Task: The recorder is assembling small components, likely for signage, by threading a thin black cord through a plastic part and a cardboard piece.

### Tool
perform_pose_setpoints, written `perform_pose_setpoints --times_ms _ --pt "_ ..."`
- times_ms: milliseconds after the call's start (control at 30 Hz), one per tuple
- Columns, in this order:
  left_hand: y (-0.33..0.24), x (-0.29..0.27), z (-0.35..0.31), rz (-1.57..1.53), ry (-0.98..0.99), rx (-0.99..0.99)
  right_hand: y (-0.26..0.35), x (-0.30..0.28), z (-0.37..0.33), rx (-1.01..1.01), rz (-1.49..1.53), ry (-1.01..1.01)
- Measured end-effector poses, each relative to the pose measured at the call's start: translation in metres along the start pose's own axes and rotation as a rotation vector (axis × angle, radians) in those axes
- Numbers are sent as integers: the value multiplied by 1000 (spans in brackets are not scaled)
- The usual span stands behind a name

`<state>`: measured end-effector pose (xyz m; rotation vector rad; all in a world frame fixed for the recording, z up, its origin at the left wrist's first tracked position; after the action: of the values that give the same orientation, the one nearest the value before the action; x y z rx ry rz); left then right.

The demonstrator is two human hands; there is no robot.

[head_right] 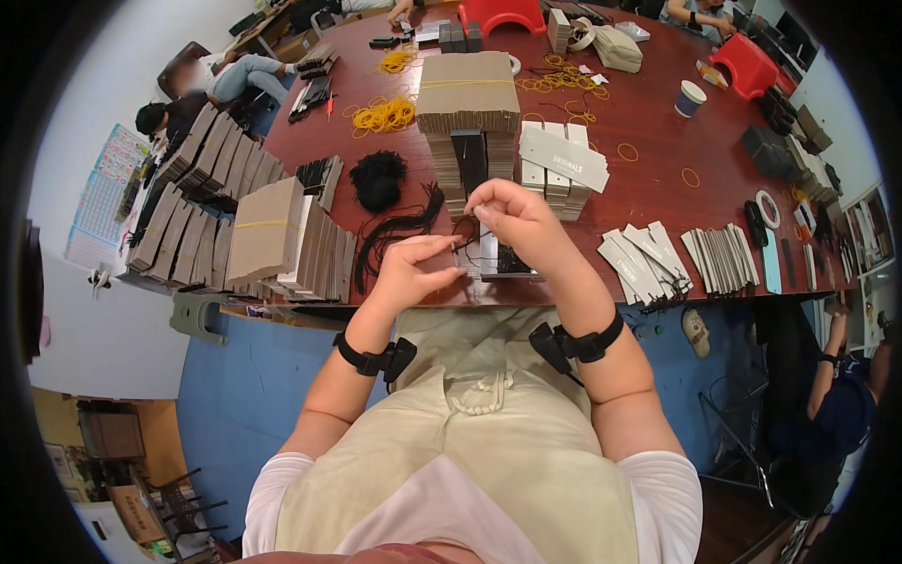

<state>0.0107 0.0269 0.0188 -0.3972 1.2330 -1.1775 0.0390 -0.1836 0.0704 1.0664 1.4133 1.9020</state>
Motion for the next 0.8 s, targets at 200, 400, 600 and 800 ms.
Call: perform_pose_setpoints --times_ms 200,400,600,800 --pt "1 -4 -1 -42 -2 -14 -62 -15 -2 157 -612 8" --pt "-13 0 4 71 -11 93 -3 15 -8 213 -179 -24" --pt "-32 5 22 290 29 256 -10 -2 -13 183 -738 -182" --pt "-23 17 18 404 -193 371 -25 -57 -67 114 -282 -326"
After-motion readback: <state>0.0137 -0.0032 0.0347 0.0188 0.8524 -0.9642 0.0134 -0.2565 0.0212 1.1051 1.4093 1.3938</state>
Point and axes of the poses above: each hand's wrist, its own z-axis towards the middle knuckle, its own x-axis out of the palm, y = z × x, the point moved 1 cm from there along z, towards the middle knuckle, and after that the axes turned 4 degrees about z, right-handed, at the moved point
